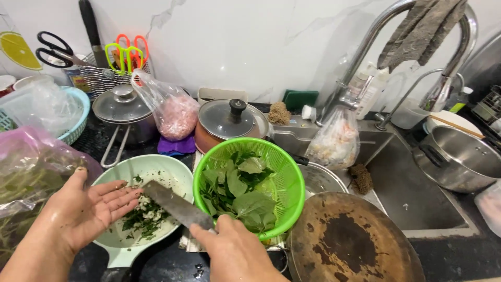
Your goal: Chopping green leaves and mincing garlic on a wooden cutting board using a cleaver in a kitchen.
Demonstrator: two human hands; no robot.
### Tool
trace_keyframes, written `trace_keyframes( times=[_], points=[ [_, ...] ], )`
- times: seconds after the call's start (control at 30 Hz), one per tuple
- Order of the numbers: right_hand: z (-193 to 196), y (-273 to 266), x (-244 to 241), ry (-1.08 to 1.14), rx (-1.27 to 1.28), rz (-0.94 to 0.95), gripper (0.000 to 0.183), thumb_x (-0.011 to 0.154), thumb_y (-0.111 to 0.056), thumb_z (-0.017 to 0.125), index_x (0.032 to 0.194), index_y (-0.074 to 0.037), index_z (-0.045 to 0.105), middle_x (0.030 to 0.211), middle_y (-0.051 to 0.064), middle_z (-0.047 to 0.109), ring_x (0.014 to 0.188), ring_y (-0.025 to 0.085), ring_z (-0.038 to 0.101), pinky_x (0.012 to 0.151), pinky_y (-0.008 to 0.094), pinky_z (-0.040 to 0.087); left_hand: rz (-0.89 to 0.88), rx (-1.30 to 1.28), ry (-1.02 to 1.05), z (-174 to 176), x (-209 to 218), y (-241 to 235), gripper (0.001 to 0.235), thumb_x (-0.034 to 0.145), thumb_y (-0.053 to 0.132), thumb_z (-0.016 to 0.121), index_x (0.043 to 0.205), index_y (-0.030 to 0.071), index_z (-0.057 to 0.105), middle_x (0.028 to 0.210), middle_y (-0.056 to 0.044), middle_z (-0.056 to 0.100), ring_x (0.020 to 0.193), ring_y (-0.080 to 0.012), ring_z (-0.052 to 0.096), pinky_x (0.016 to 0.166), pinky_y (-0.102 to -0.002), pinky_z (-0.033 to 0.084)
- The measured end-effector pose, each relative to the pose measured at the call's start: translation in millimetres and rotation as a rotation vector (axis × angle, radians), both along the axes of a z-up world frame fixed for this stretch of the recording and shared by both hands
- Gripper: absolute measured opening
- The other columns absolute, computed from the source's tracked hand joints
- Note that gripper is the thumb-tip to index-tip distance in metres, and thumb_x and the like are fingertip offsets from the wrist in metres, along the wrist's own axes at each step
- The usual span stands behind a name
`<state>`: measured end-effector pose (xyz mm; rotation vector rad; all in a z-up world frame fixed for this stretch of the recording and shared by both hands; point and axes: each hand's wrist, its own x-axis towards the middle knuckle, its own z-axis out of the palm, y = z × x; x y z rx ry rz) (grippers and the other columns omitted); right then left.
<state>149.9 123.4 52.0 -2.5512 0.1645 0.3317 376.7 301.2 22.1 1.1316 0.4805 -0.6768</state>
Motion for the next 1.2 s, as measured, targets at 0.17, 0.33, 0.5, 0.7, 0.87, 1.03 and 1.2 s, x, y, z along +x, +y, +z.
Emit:
trace_keyframes(
  times=[0.17,0.33,0.5,0.7,0.87,1.03,1.2],
  points=[
    [9,18,3,-0.285,-0.031,0.043,0.051,0.098,-0.007,0.067,0.147,-0.020,0.055,0.089,0.006,0.048,0.078,0.022,0.051,0.062,0.036,0.044,0.019,-0.014,-0.016,-4,1,6,0.085,0.112,0.065,0.022,0.158,-0.006,0.030,0.162,-0.031,0.040,0.149,-0.0482,0.042,0.123,-0.057,0.035],
    [0,22,2,-0.348,-0.074,0.035,0.052,0.096,-0.001,0.066,0.144,-0.019,0.055,0.085,0.006,0.050,0.071,0.023,0.052,0.057,0.035,0.048,-0.068,0.205,-0.070,11,-9,10,0.053,0.117,0.038,0.020,0.152,0.008,0.044,0.147,-0.016,0.057,0.136,-0.0294,0.055,0.118,-0.044,0.039],
    [-1,12,10,-0.172,-0.050,0.100,0.077,0.085,0.009,0.065,0.155,-0.012,0.041,0.097,0.017,0.045,0.083,0.035,0.049,0.065,0.048,0.043,-0.025,0.218,-0.161,-17,5,12,0.045,0.105,-0.010,0.032,0.145,0.004,0.046,0.141,-0.018,0.058,0.126,-0.0264,0.059,0.115,-0.036,0.045],
    [3,16,9,-0.095,-0.058,0.098,0.058,0.097,-0.016,0.062,0.152,-0.014,0.043,0.096,0.013,0.044,0.085,0.028,0.047,0.068,0.042,0.045,0.047,0.092,-0.051,-7,-3,9,0.051,0.108,0.036,0.025,0.143,0.002,0.041,0.143,-0.024,0.057,0.133,-0.0361,0.057,0.116,-0.048,0.046],
    [16,26,7,-0.108,-0.083,0.066,0.063,0.099,-0.012,0.067,0.155,-0.026,0.041,0.100,0.013,0.047,0.084,0.029,0.052,0.065,0.043,0.048,0.039,-0.017,0.023,-8,-5,11,0.105,0.105,0.086,0.020,0.161,-0.002,0.028,0.166,-0.031,0.028,0.150,-0.0514,0.037,0.119,-0.063,0.037],
    [19,22,-1,-0.189,-0.067,0.066,0.059,0.096,0.010,0.056,0.148,-0.016,0.044,0.092,0.013,0.045,0.077,0.031,0.049,0.060,0.045,0.046,0.022,0.002,0.017,-6,-2,13,0.105,0.102,0.082,0.013,0.155,-0.005,0.038,0.157,-0.033,0.048,0.140,-0.0514,0.053,0.116,-0.057,0.044],
    [5,11,1,-0.064,-0.099,0.142,0.061,0.099,-0.042,0.059,0.151,-0.020,0.035,0.095,0.016,0.037,0.085,0.038,0.045,0.065,0.052,0.042,0.077,0.094,-0.033,21,-17,11,0.096,0.100,0.076,0.009,0.154,0.003,0.040,0.158,-0.027,0.046,0.144,-0.0481,0.047,0.122,-0.058,0.038]
  ],
)
